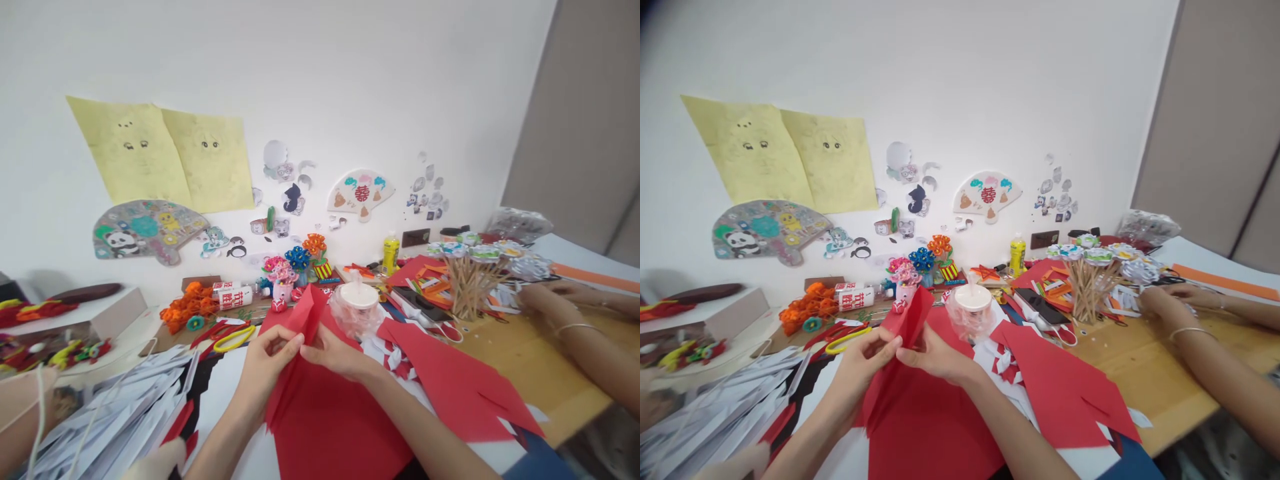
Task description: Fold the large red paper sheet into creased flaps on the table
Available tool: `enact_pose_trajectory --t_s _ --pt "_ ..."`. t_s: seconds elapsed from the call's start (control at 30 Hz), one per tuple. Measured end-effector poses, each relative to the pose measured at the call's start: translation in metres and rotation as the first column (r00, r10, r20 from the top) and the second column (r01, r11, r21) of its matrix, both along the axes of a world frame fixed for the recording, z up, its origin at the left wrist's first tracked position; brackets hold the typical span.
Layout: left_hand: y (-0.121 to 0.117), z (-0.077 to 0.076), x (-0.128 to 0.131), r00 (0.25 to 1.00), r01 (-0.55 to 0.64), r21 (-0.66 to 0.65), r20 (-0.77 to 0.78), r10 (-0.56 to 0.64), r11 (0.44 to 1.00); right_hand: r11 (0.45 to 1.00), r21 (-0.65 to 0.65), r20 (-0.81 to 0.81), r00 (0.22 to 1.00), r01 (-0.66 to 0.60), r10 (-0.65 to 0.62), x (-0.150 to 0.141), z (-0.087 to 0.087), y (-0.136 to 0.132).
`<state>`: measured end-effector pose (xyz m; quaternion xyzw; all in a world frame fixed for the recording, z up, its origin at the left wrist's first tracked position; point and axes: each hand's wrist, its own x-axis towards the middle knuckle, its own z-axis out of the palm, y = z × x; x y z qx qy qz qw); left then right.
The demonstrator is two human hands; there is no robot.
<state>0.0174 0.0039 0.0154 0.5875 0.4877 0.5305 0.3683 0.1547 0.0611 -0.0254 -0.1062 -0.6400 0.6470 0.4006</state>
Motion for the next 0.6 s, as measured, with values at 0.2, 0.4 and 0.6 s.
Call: enact_pose_trajectory --t_s 0.2,0.4,0.6 --pt "-0.004 0.02 -0.01 0.944 -0.072 -0.058 0.317 0.086 0.996 0.97 -0.236 -0.14 0.99 -0.058 0.025 -0.001 -0.001 0.0" --pt "0.003 0.032 -0.051 0.864 -0.083 -0.234 0.467 0.187 0.969 0.835 -0.549 -0.155 0.98 0.021 -0.127 0.012 0.005 0.005" --pt "0.011 0.015 -0.073 0.956 -0.111 -0.241 0.239 0.17 0.964 0.772 -0.635 -0.106 0.987 0.028 -0.123 0.018 0.004 0.008"
